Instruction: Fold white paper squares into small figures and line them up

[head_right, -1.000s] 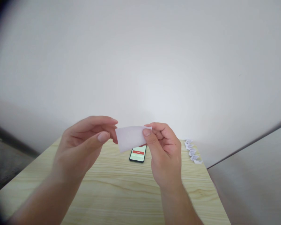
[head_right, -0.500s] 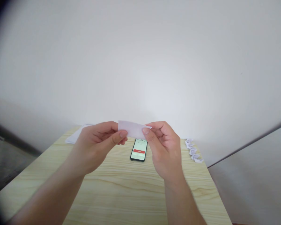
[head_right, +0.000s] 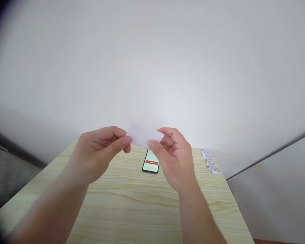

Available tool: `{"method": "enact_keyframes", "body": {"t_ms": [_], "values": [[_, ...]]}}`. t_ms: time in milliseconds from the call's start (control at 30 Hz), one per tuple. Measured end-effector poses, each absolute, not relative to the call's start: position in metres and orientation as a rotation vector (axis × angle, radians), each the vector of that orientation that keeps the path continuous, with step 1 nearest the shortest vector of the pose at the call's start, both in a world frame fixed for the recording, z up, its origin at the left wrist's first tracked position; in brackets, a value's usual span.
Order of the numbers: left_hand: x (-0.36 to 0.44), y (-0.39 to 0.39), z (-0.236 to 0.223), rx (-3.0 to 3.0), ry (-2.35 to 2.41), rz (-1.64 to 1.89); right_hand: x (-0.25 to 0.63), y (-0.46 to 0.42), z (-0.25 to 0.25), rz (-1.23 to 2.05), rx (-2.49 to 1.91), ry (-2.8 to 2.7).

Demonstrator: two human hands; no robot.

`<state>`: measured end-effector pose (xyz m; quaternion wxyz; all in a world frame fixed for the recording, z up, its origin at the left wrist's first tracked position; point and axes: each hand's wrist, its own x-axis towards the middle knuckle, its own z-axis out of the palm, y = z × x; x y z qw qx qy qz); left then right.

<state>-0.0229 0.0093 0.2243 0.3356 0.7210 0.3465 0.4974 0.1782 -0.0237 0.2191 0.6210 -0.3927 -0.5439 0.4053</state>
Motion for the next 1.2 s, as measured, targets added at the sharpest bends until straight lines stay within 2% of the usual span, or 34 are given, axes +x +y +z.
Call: {"method": "enact_keyframes", "body": {"t_ms": [200,933,1067,1200], "values": [[-0.017,0.002,0.225,1.919,0.853,1.191,0.173,-0.029,0.235,1.123,-1.056,-1.413],[-0.022,0.016,0.219,1.863,0.909,1.318,0.189,-0.015,0.209,0.989,-1.052,-1.401],[-0.022,0.016,0.216,1.863,0.890,1.193,0.192,-0.013,0.209,0.923,-1.034,-1.335],[-0.022,0.013,0.217,1.895,0.907,0.921,0.194,-0.013,0.210,0.841,-1.017,-1.320]]}}
